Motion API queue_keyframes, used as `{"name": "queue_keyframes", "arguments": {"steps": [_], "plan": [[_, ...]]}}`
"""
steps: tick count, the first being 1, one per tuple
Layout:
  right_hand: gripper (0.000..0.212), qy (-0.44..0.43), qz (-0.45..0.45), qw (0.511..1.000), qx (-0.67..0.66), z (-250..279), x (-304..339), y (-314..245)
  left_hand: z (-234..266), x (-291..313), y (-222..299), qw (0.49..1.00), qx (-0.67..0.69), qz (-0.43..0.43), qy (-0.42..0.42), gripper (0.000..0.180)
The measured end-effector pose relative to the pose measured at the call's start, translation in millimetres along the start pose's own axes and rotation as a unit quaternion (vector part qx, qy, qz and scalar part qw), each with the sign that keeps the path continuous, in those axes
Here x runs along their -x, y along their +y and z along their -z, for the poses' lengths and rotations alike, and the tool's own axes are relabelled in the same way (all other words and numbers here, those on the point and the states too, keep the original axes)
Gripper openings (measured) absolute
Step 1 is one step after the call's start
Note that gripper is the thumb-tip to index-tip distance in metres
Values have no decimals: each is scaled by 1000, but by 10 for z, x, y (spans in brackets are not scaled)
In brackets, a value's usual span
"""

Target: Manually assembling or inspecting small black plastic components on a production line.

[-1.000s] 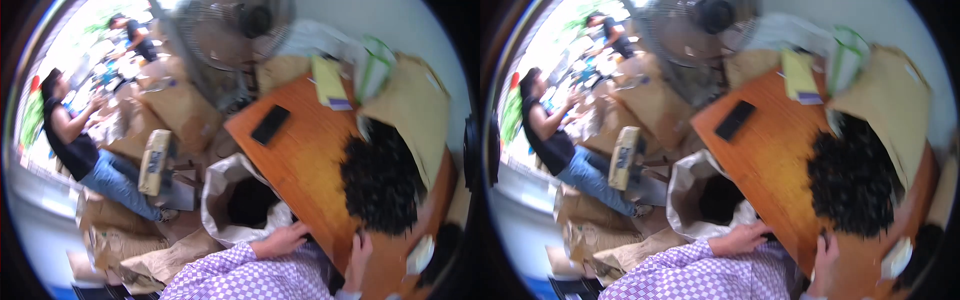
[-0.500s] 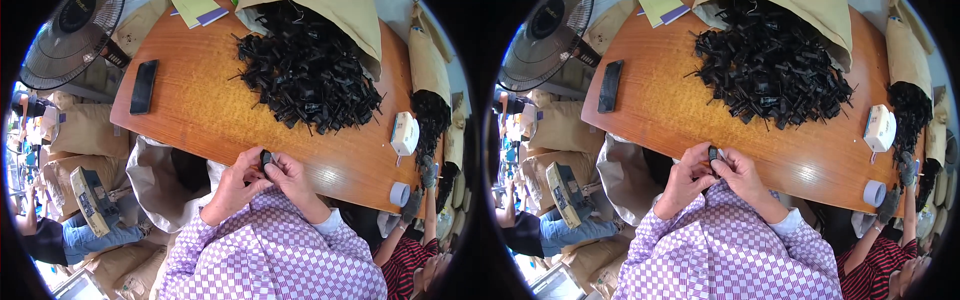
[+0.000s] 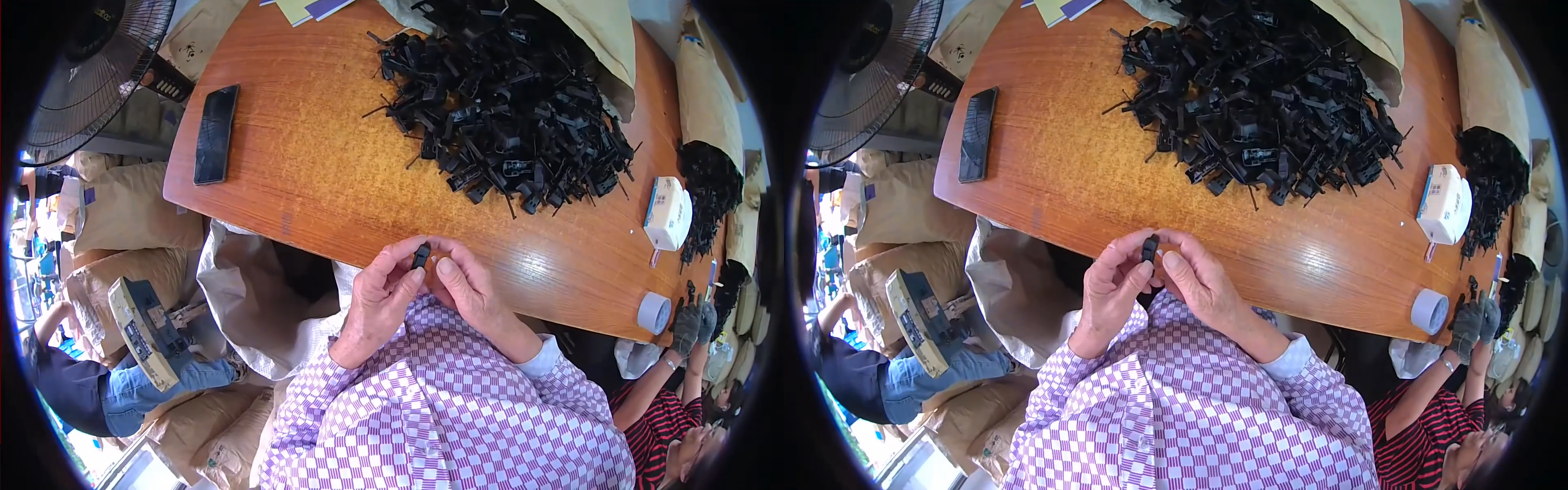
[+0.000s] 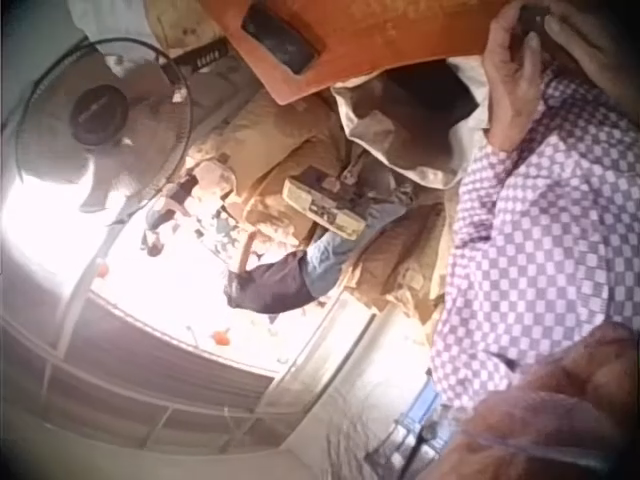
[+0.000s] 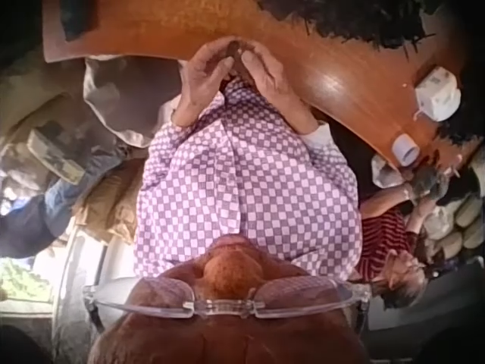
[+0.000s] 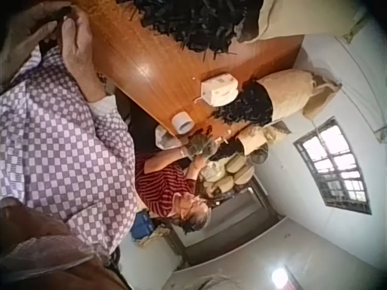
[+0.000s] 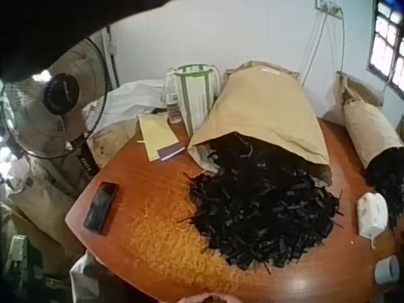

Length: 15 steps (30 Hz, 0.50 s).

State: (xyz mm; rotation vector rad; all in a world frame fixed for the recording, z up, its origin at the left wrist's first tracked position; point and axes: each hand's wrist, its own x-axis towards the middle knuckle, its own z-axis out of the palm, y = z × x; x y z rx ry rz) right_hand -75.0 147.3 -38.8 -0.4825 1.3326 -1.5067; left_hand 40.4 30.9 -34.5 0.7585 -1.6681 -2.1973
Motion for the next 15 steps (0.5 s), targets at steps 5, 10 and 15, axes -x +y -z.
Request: {"name": "queue_keyframes", "arguments": {"steps": [5,10,15], "plan": [[37,5,-15,999,41,-63,-9,-91,15,-28,-60,991,-116,-61,14,37],[35,26,-9,999,34,-111,-11,9,-43,-33,-40,957,-242,-152,50,36],[36,28,0,998,51,-144,-9,33,-74,-7,5,948,-277,-139,68,39]]}}
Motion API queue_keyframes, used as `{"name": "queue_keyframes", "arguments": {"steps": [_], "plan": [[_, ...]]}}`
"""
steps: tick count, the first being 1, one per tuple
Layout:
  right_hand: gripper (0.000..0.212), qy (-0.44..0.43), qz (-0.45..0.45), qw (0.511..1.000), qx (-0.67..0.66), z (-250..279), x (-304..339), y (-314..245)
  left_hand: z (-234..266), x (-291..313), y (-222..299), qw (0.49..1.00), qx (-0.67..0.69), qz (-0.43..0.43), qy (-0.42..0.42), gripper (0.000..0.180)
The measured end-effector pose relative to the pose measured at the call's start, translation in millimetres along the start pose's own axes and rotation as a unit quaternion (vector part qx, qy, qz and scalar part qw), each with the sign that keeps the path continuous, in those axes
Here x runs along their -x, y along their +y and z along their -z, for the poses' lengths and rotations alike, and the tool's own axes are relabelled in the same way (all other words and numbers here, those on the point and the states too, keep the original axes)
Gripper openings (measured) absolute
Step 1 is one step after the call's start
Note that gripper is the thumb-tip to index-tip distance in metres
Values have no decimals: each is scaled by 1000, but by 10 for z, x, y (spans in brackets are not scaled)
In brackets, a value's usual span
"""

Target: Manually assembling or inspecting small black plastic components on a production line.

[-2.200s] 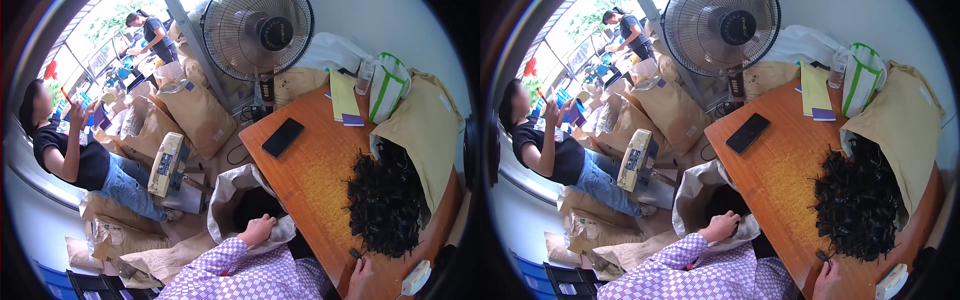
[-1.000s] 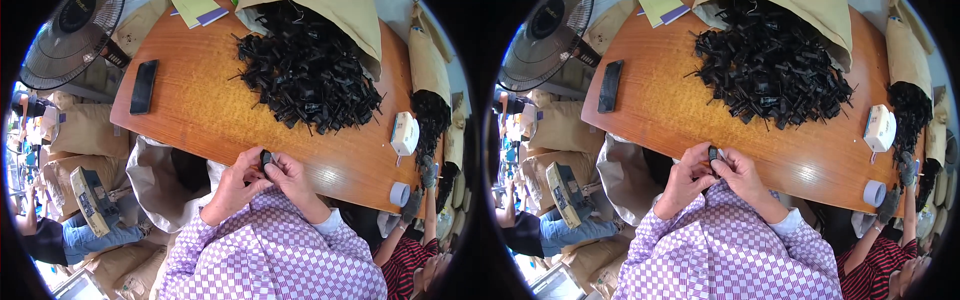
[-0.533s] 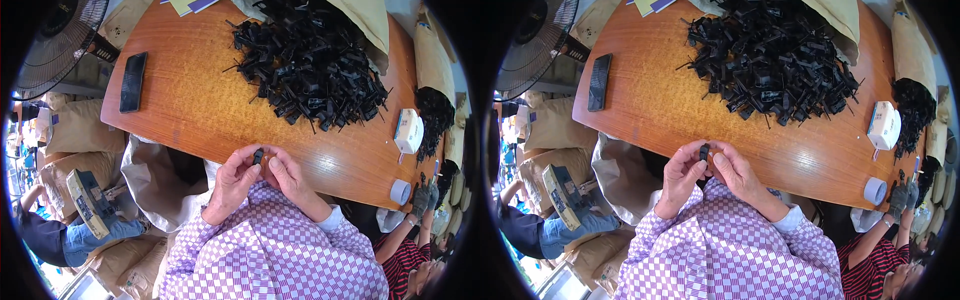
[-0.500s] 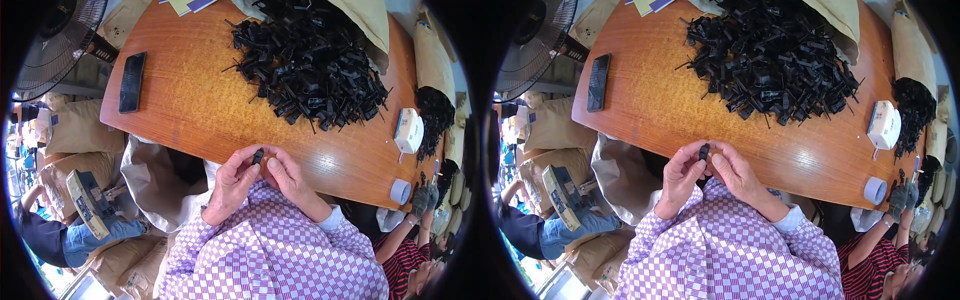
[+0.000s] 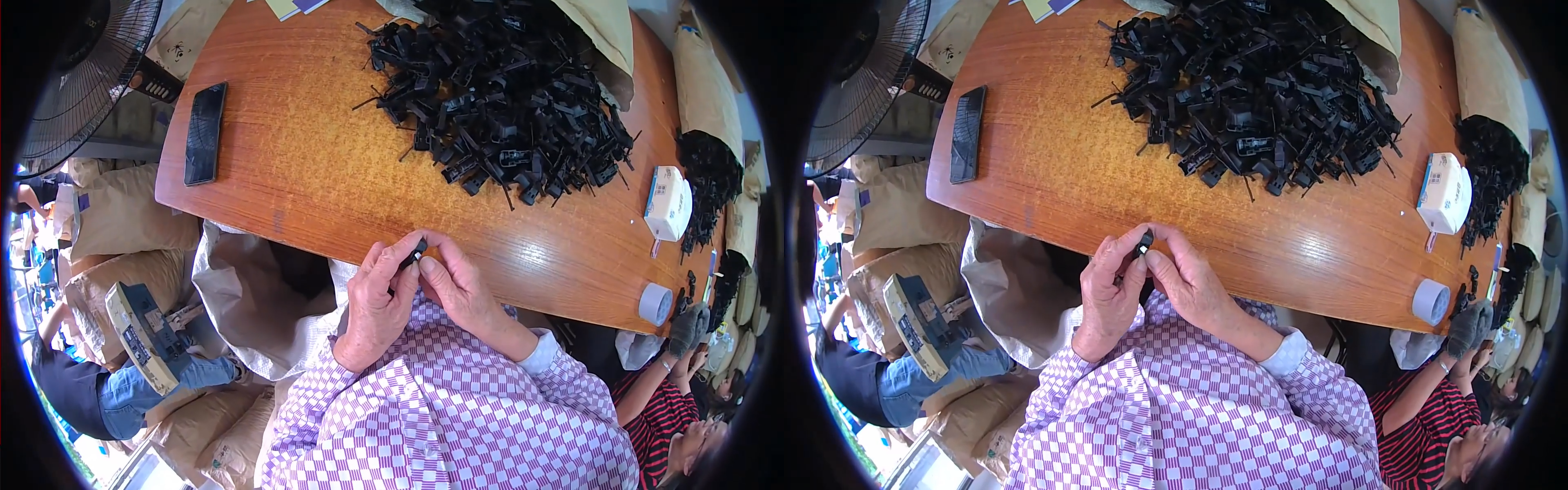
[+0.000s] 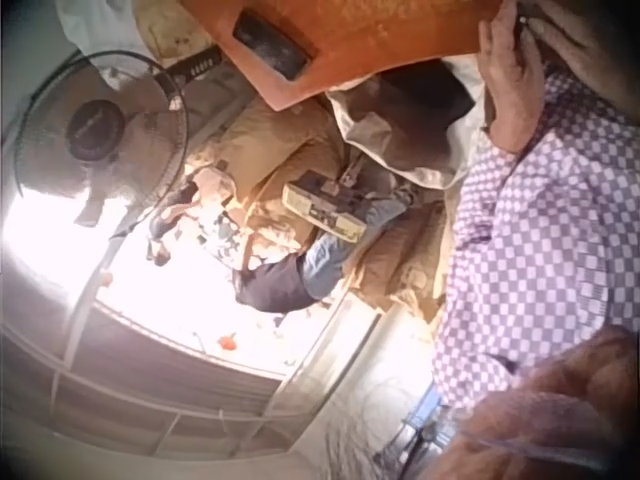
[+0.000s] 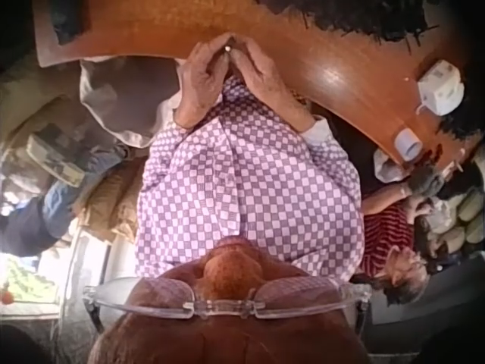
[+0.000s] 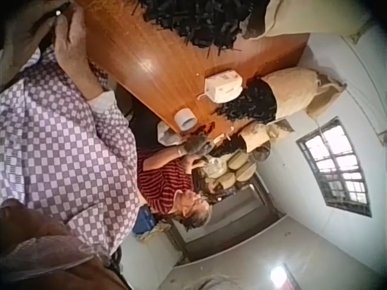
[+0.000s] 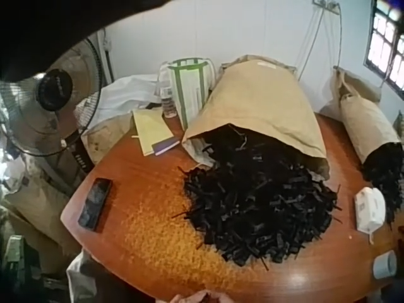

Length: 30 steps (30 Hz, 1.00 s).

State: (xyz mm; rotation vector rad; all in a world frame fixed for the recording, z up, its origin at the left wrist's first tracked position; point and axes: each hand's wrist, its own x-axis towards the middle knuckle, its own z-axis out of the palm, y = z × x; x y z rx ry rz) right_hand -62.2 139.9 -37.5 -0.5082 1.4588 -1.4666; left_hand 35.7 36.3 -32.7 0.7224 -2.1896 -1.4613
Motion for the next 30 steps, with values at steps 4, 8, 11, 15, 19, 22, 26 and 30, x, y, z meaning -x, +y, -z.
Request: {"name": "queue_keyframes", "arguments": {"steps": [4,8,11,15,19,22,26,30], "plan": [[33,1,2,999,-39,-59,-8,14,-7,14,-15,996,-50,-57,39,36],[31,8,-28,991,-134,-122,-93,179,5,27,-50,990,-110,-78,48,36],[31,-22,-96,978,-185,-109,-113,22,70,-3,-83,987,-139,-72,30,34],[30,-69,-42,994,-73,-57,-171,24,106,-29,-16,993,-64,-28,97,28],[24,-39,105,994,-16,-95,-209,97,356,-21,28,951,279,126,31,29],[20,-94,67,991,-65,0,-190,-59,459,-12,78,902,383,197,21,31],[14,-137,37,984,-108,9,-233,-145,452,8,-22,851,476,218,19,35],[10,-118,7,978,-174,-43,-316,-180,428,15,31,855,468,220,-17,35]]}}
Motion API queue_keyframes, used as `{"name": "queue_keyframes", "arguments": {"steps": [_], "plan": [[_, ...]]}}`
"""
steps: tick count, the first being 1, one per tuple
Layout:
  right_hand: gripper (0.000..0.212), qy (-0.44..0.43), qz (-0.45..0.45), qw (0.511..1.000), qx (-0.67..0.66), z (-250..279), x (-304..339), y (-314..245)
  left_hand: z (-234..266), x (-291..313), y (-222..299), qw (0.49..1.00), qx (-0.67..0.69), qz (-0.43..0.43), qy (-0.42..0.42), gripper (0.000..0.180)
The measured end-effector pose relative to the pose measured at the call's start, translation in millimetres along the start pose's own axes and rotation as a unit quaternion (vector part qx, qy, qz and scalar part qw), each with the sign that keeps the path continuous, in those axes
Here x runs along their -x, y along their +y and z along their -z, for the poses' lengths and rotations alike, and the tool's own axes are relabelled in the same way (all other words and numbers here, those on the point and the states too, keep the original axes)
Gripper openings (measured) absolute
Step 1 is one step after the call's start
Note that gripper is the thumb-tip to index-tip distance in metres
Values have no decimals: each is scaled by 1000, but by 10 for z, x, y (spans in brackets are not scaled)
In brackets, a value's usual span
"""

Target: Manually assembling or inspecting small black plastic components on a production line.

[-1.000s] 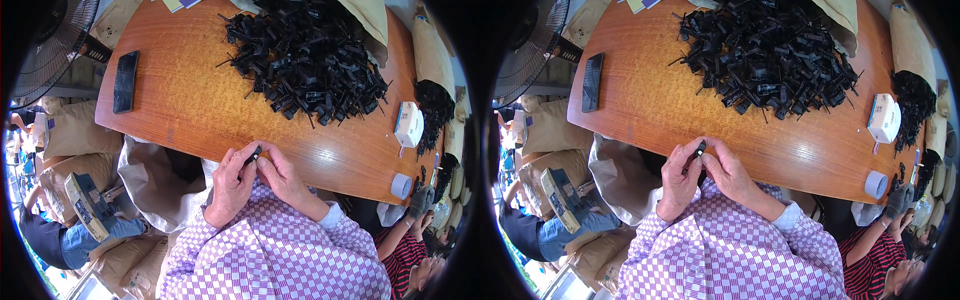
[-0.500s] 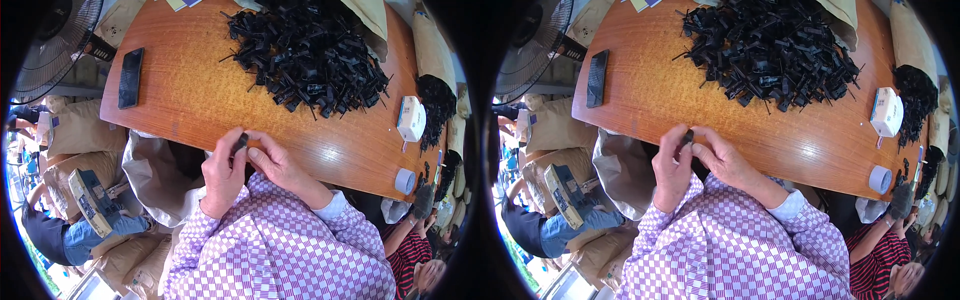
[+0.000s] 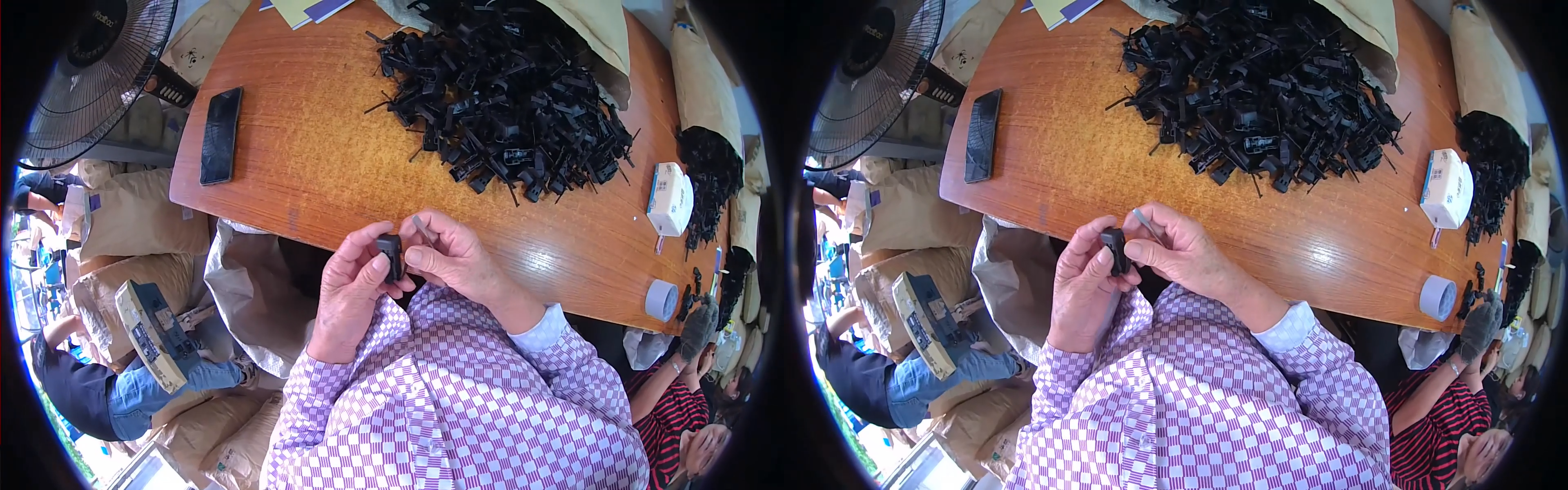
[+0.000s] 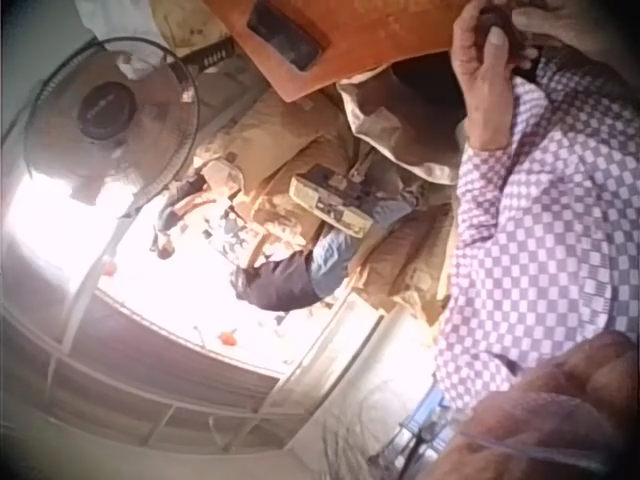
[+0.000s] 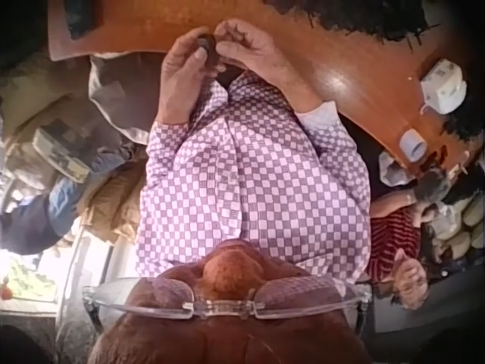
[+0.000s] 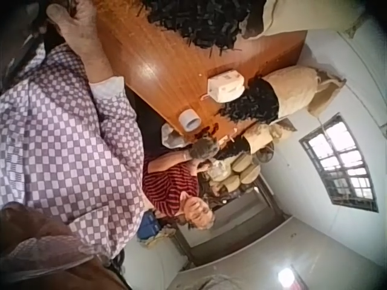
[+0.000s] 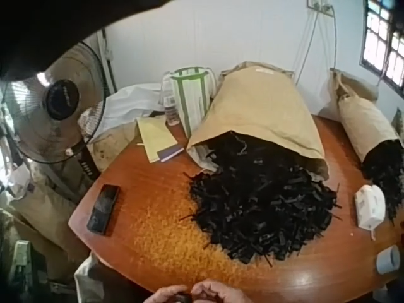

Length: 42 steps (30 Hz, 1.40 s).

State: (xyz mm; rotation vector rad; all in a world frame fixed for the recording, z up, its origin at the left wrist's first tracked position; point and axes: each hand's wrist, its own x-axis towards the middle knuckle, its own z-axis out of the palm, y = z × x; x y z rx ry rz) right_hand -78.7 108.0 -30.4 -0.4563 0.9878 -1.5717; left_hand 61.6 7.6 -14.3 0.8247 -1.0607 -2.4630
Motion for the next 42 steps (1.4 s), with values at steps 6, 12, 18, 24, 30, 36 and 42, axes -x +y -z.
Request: {"name": "queue_keyframes", "arguments": {"steps": [6,12,18,24,30,36,42], "plan": [[8,-52,-48,997,18,148,-10,60,1,22,14,995,-102,11,-6,39],[9,-3,58,981,184,71,20,173,-15,-25,-76,924,-359,-116,-69,42],[15,39,10,956,290,-90,142,74,71,-34,-130,952,-291,-88,-40,38],[18,32,15,936,351,-164,136,63,70,-41,-66,930,-353,-97,-40,31],[14,61,89,909,403,-189,69,258,124,19,-131,882,-450,-142,8,26],[12,73,134,927,341,-231,23,316,121,10,-112,851,-489,-187,48,26],[29,163,231,682,674,224,92,-283,504,206,221,731,-653,-122,153,17]]}}
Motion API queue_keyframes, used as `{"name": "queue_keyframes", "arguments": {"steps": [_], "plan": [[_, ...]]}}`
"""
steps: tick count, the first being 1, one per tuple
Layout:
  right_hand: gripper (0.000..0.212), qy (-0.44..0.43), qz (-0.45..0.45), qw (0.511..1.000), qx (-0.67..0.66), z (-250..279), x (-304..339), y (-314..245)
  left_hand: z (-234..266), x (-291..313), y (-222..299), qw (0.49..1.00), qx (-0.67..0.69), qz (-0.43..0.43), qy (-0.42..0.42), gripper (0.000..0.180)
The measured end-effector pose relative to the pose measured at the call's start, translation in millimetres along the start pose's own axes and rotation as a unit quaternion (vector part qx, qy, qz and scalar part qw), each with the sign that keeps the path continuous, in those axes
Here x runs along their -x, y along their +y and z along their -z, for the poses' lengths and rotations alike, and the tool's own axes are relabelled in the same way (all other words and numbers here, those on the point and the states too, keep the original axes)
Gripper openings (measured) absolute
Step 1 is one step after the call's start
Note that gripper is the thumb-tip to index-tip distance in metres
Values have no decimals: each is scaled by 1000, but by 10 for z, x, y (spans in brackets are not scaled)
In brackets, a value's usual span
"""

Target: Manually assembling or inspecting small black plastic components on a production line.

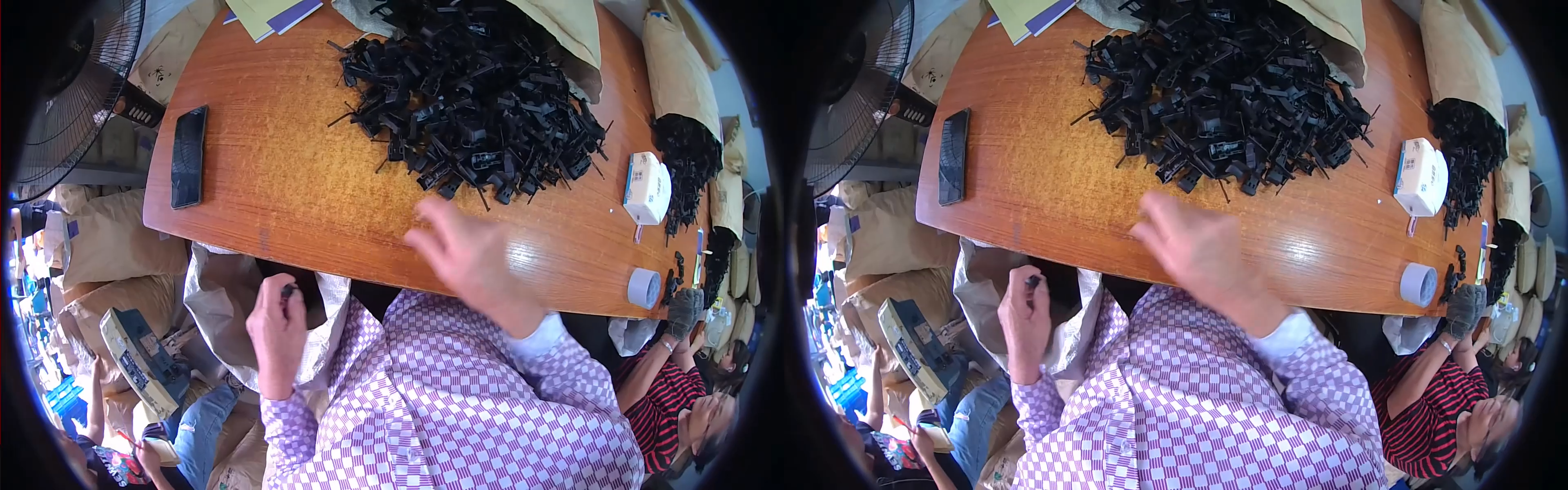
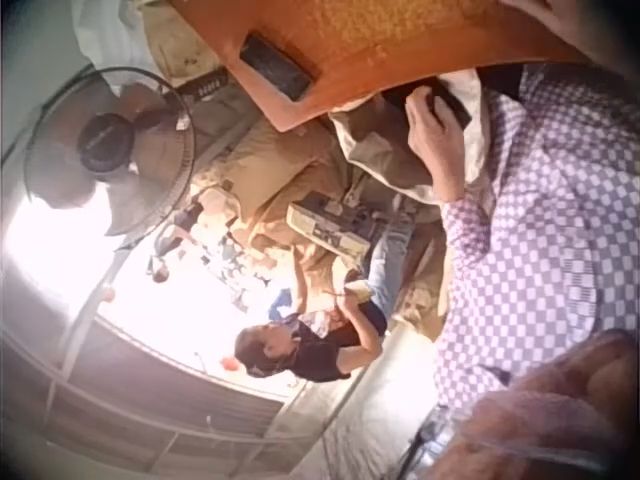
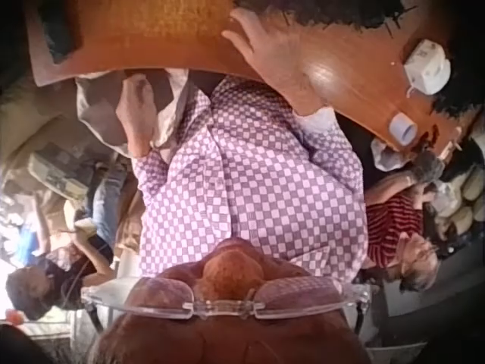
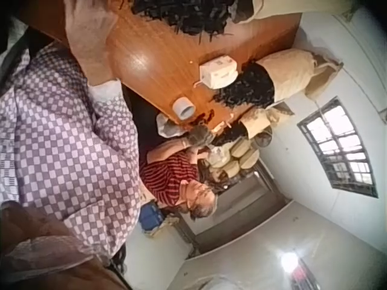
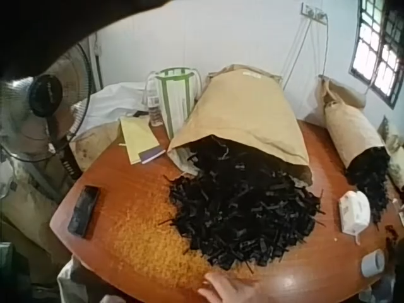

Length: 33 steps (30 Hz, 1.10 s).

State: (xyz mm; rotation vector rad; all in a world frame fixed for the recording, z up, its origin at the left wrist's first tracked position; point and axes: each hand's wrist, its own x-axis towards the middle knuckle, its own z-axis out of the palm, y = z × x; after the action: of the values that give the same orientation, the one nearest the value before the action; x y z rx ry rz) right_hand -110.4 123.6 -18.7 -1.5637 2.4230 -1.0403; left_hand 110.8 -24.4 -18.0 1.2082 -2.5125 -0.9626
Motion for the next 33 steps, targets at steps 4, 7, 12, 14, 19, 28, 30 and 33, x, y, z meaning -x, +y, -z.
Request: {"name": "queue_keyframes", "arguments": {"steps": [4,7,12,14,19,28,30,33], "plan": [[25,15,-22,982,189,205,-145,397,65,1,-83,991,-65,-87,82,36],[22,7,-4,973,231,185,-122,522,-34,-82,183,991,7,-101,86,38],[17,7,-2,966,260,199,-92,580,-266,-236,464,982,54,-174,40,44],[17,-17,31,960,279,161,-46,660,-365,-294,524,976,59,-208,6,46],[26,13,58,959,277,167,-54,610,-526,-341,641,974,68,-216,-24,51],[23,-3,56,955,290,111,-53,636,-650,-234,513,975,62,-206,-58,48],[20,5,57,962,267,108,-46,634,-633,-256,542,974,71,-210,-47,48],[23,43,61,973,218,161,-73,529,-634,-301,558,972,81,-215,-36,48]]}}
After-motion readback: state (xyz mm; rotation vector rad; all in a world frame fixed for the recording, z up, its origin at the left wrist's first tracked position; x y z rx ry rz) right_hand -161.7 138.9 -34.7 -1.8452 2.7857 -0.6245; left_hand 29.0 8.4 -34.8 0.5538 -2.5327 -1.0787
